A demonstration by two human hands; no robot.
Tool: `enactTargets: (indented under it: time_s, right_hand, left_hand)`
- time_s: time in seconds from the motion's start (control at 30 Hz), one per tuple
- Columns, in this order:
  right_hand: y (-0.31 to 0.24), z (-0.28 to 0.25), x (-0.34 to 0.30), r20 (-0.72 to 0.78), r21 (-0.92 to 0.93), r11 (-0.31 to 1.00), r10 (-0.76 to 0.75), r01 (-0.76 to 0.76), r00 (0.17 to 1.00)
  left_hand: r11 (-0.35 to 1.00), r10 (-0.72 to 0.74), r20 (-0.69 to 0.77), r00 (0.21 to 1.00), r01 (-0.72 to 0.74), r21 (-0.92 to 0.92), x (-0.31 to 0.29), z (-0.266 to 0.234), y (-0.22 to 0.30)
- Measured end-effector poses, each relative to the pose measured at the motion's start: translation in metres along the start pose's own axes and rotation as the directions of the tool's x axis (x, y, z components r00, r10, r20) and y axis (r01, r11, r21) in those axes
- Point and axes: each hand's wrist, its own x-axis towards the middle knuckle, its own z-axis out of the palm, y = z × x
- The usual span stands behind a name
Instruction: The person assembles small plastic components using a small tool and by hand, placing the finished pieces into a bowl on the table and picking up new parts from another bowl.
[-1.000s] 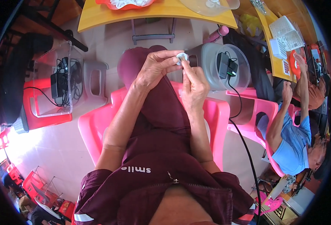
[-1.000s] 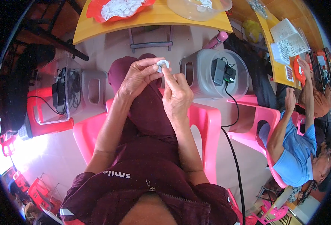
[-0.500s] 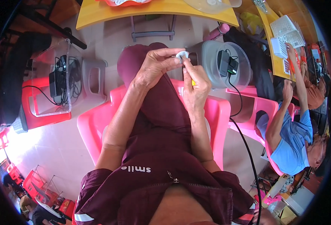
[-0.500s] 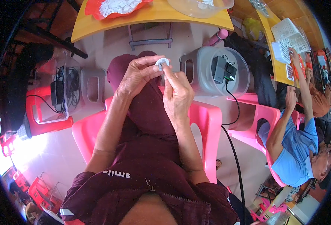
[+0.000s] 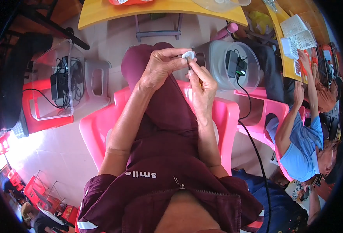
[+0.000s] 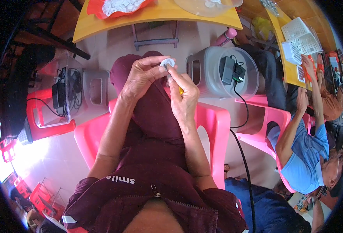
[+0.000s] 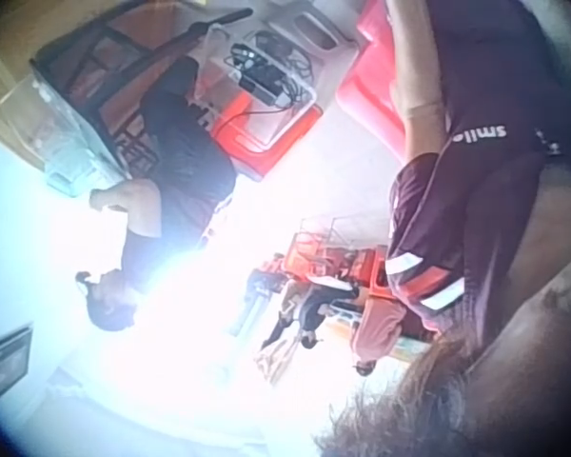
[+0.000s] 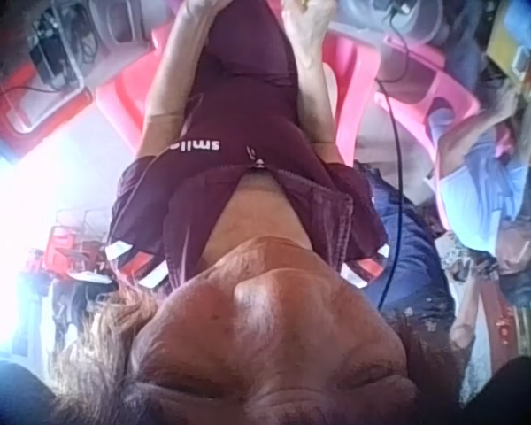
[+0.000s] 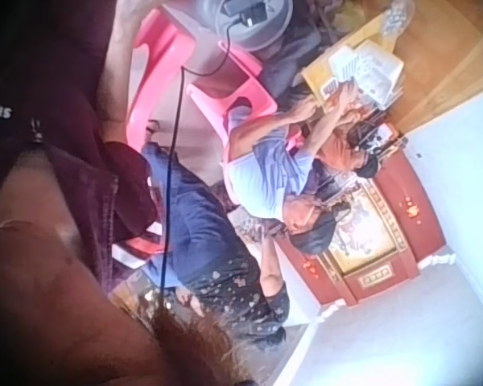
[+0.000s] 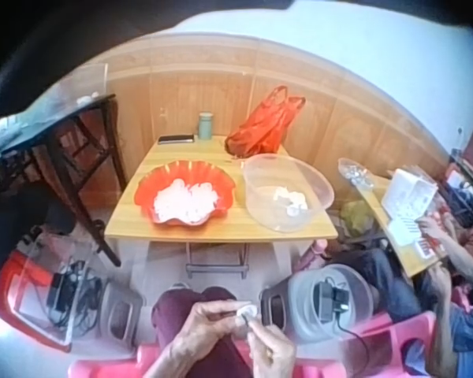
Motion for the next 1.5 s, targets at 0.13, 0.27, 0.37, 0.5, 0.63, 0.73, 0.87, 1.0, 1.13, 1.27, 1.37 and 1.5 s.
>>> enactTargets:
  time_s: [0.13,0.27,0.37,0.5,0.63,0.73,0.87,1.0,1.13,1.27,1.37,1.5]
  right_hand:
    - [0.001,-0.001,0.000,0.044,0.119,0.987,0.101,-0.105,0.994]
    - [-0.008,0.000,0.001,0.028,0.126,0.971,0.201,-0.203,0.979]
    - [-0.004,0.002,0.002,-0.001,0.098,0.978,0.187,-0.186,0.982]
    - [0.002,0.006,0.000,-0.073,-0.034,0.994,0.100,-0.103,0.992]
    - [0.001,0.007,0.002,-0.093,-0.204,0.969,0.125,-0.142,0.988]
    - [0.003,0.009,0.004,-0.110,-0.235,0.957,0.145,-0.168,0.983]
    - [0.003,0.012,0.007,-0.118,-0.348,0.921,0.141,-0.174,0.983]
    - [0.003,0.012,0.006,-0.094,-0.411,0.907,0.058,-0.092,0.994]
    - [0.010,0.003,0.005,-0.035,-0.270,0.962,0.032,-0.041,0.999]
    - [0.003,-0.004,0.006,0.039,-0.115,0.982,0.157,-0.151,0.987]
    - [0.001,-0.004,0.008,0.065,-0.082,0.964,0.257,-0.252,0.964]
    - [0.007,0.001,0.008,0.034,0.019,0.968,0.250,-0.251,0.968]
  left_hand:
    - [0.999,0.038,0.021,0.999,-0.039,0.021,0.000,-0.001,-0.001]
    - [0.998,0.041,0.018,0.999,-0.041,0.050,-0.001,-0.002,-0.002]
    - [0.993,0.065,0.006,0.998,-0.066,0.101,-0.001,0.001,-0.002]
    - [0.981,0.081,-0.010,0.997,-0.078,0.175,0.000,0.003,-0.006]
    - [0.983,0.086,-0.034,0.996,-0.079,0.166,0.001,0.002,-0.009]
    - [0.980,0.102,-0.043,0.994,-0.093,0.175,0.001,0.003,-0.011]
    - [0.970,0.140,-0.044,0.989,-0.128,0.207,0.003,0.003,-0.014]
    - [0.971,0.136,-0.066,0.989,-0.119,0.207,0.004,0.004,-0.014]
    - [0.993,0.016,-0.046,0.999,-0.011,0.114,0.004,0.004,-0.007]
    - [0.996,-0.026,-0.064,0.998,0.031,0.088,0.005,0.002,-0.005]
    - [0.999,-0.028,-0.061,0.998,0.029,0.028,0.005,0.001,-0.006]
    - [0.999,0.014,-0.026,1.000,-0.013,0.042,0.006,-0.002,-0.010]
